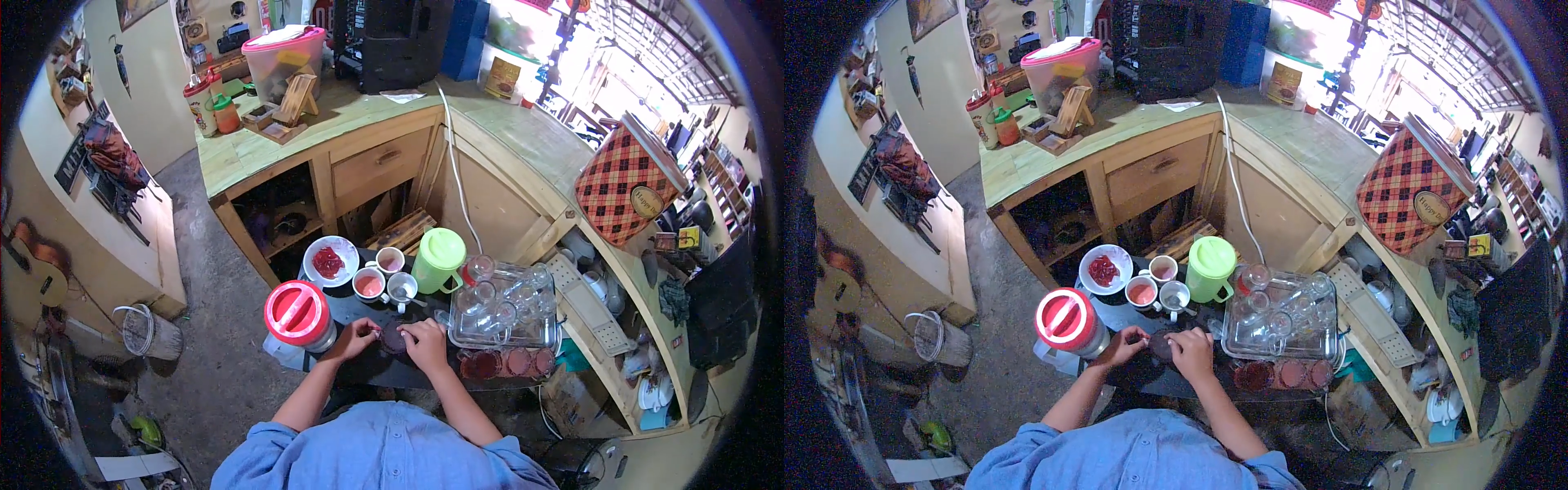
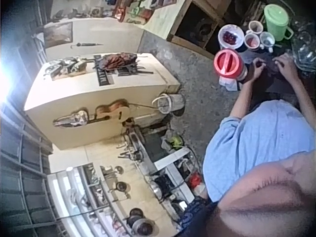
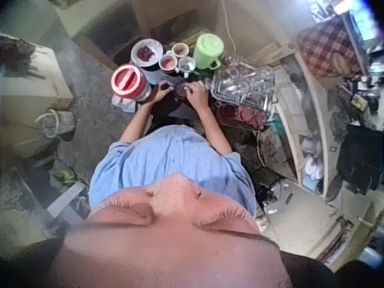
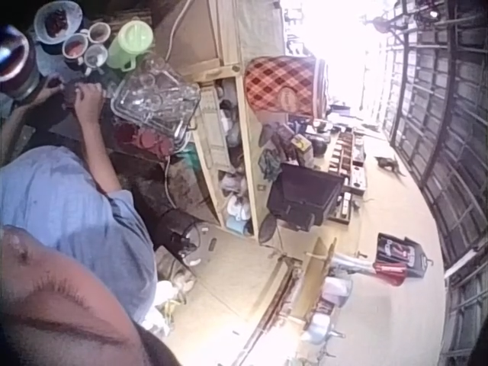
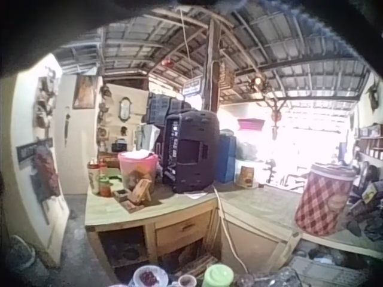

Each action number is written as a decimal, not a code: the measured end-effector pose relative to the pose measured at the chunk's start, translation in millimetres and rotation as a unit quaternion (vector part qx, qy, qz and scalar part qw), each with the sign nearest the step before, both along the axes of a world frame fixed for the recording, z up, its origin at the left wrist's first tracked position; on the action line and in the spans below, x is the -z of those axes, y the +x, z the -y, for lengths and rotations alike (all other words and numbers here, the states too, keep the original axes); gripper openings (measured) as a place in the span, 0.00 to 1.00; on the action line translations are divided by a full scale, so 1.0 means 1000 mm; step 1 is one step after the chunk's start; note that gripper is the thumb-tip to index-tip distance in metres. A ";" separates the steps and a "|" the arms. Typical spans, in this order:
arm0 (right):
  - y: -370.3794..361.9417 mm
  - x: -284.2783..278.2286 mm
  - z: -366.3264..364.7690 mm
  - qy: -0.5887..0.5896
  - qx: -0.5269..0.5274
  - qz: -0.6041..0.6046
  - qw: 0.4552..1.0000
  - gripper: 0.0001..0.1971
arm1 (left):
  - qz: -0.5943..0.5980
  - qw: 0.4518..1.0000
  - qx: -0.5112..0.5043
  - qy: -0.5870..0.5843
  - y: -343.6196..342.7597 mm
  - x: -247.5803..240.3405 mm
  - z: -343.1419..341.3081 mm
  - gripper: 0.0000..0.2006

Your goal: Rim a glass with salt and add cherries and liquid to several small glasses.

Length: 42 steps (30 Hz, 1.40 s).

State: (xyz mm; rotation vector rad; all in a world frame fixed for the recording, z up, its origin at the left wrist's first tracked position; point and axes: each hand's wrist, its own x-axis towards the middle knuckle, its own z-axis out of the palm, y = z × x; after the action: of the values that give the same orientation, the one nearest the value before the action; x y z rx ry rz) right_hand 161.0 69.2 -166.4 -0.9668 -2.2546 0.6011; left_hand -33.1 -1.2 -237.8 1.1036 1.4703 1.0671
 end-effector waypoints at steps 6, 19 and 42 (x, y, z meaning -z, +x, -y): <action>0.000 0.000 0.000 -0.015 0.007 0.002 1.000 0.04 | -0.017 1.000 0.003 -0.005 0.003 -0.013 0.000 0.08; -0.001 -0.001 0.001 0.006 0.014 0.021 1.000 0.05 | -0.008 1.000 -0.001 -0.007 0.000 -0.002 0.000 0.07; -0.004 0.001 0.000 -0.030 0.017 -0.003 0.999 0.05 | 0.053 0.998 0.000 -0.021 -0.001 0.009 0.000 0.06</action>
State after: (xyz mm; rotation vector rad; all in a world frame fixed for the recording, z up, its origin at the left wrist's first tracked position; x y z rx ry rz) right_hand 157.5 69.7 -167.0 -1.0279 -2.2218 0.6595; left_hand -34.3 -1.2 -246.7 1.0022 1.4017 1.0737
